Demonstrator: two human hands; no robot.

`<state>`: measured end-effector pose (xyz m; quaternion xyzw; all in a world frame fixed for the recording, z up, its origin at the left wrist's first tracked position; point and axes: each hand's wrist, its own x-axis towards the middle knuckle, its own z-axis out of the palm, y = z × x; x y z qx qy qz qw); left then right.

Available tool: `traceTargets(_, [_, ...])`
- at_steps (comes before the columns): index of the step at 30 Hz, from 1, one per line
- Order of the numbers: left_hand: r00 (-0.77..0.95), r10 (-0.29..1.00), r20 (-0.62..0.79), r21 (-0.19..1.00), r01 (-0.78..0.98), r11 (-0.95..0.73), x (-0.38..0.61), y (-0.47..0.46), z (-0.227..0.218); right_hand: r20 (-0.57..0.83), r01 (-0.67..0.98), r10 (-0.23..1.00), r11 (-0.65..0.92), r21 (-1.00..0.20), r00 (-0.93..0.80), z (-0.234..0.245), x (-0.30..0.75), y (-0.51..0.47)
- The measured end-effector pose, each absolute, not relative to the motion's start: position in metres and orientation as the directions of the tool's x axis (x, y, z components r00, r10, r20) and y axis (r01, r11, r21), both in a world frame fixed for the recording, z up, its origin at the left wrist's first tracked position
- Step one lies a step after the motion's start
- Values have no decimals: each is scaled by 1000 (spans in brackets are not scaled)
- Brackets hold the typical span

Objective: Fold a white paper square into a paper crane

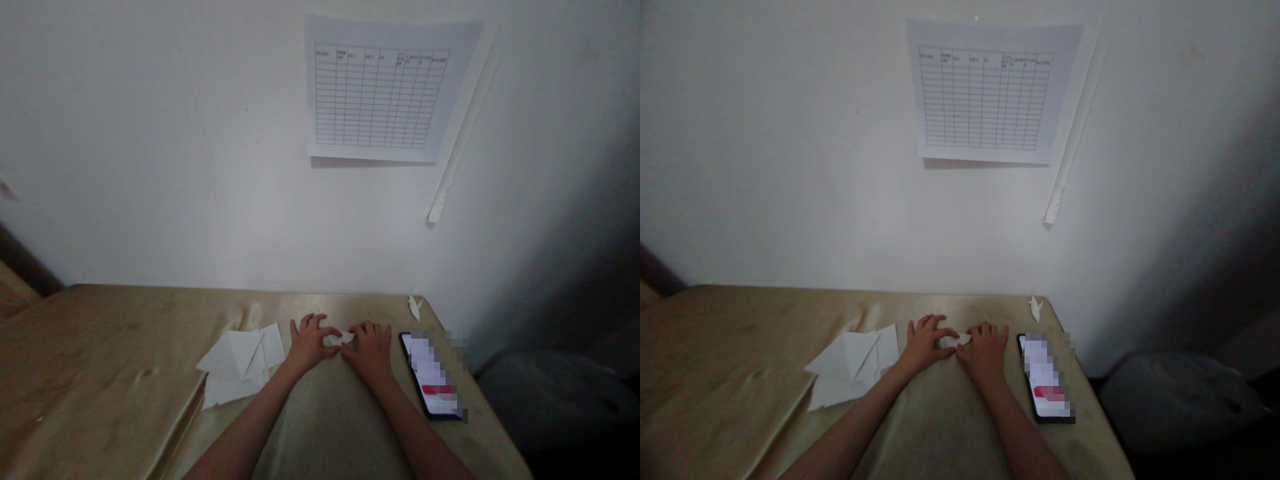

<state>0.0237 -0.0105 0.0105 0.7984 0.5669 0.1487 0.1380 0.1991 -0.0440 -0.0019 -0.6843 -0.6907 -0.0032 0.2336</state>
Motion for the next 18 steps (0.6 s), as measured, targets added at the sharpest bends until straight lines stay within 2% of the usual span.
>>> traceTargets(12, [322,945,60,388,865,-319,23,-9,8,282,953,954,-17,-302,106,-7,212,-32])
traceTargets(18, [328,943,58,396,859,-323,22,-9,10,266,940,953,-51,-336,147,-5,218,-31])
